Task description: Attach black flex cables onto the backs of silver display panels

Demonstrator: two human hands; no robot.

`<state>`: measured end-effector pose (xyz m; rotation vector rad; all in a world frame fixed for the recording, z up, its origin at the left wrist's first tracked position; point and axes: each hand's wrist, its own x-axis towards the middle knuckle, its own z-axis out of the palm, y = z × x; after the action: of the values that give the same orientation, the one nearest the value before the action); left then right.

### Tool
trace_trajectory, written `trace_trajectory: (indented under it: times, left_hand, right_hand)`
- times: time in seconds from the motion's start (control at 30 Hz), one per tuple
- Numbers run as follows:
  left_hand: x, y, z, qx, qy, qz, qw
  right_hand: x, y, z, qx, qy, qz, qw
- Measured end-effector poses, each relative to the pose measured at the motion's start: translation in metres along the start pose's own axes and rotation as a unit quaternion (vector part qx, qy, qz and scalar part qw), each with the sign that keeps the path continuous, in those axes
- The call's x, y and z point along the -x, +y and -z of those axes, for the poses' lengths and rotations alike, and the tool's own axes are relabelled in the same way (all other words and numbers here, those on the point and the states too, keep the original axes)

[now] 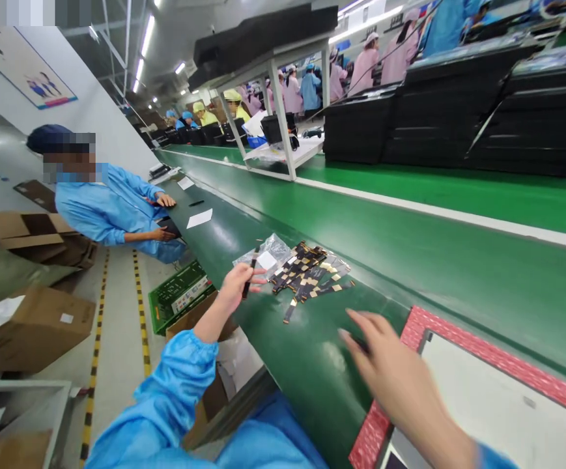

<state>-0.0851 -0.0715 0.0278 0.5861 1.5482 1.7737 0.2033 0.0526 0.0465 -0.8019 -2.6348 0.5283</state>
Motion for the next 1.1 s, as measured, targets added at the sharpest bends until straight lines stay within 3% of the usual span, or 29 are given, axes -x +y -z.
trace_trajectory:
  times: [0.1,0.17,0.23,0.3,0.4,0.5,0.67,0.77,0.87,1.0,1.1]
  left_hand:
    - [0.016,-0.013,0.026,0.073,0.067,0.009,0.995]
    - [0.024,-0.025,0.033,0.113,0.091,0.008,0.989]
    - [0.027,-0.031,0.034,0.143,0.095,0.015,0.985]
    - [0.027,-0.032,0.033,0.166,0.094,0.028,0.981]
    - [0.027,-0.032,0.026,0.214,0.117,0.036,0.969]
    - [0.029,-0.036,0.01,0.285,0.163,0.015,0.944]
    - [0.025,-0.042,-0.024,0.377,0.227,-0.022,0.898]
    - [0.022,-0.041,-0.032,0.397,0.267,-0.016,0.878]
    - [0.022,-0.042,-0.035,0.402,0.293,-0.002,0.867]
    - [0.027,-0.043,-0.044,0.407,0.301,0.004,0.862]
    - [0.041,-0.032,-0.034,0.41,0.292,0.008,0.864]
  right_hand:
    - [-0.042,-0.066,-0.046,0.075,-0.144,0.058,0.985]
    - [-0.051,-0.099,-0.082,0.086,-0.196,0.163,0.963]
    - [-0.047,-0.114,-0.109,0.098,-0.205,0.211,0.951]
    - [-0.041,-0.113,-0.121,0.097,-0.201,0.204,0.953]
    - [-0.046,-0.104,-0.107,0.078,-0.209,0.189,0.956]
    - [-0.079,-0.107,-0.068,0.053,-0.196,0.206,0.957]
    - [-0.161,-0.144,-0.001,0.031,-0.183,0.293,0.938]
    - [-0.185,-0.169,0.022,0.044,-0.186,0.288,0.938]
    - [-0.187,-0.182,0.029,0.075,-0.195,0.277,0.938]
    - [-0.179,-0.178,0.026,0.086,-0.2,0.273,0.937]
    - [-0.172,-0.18,0.015,0.027,-0.201,0.233,0.951]
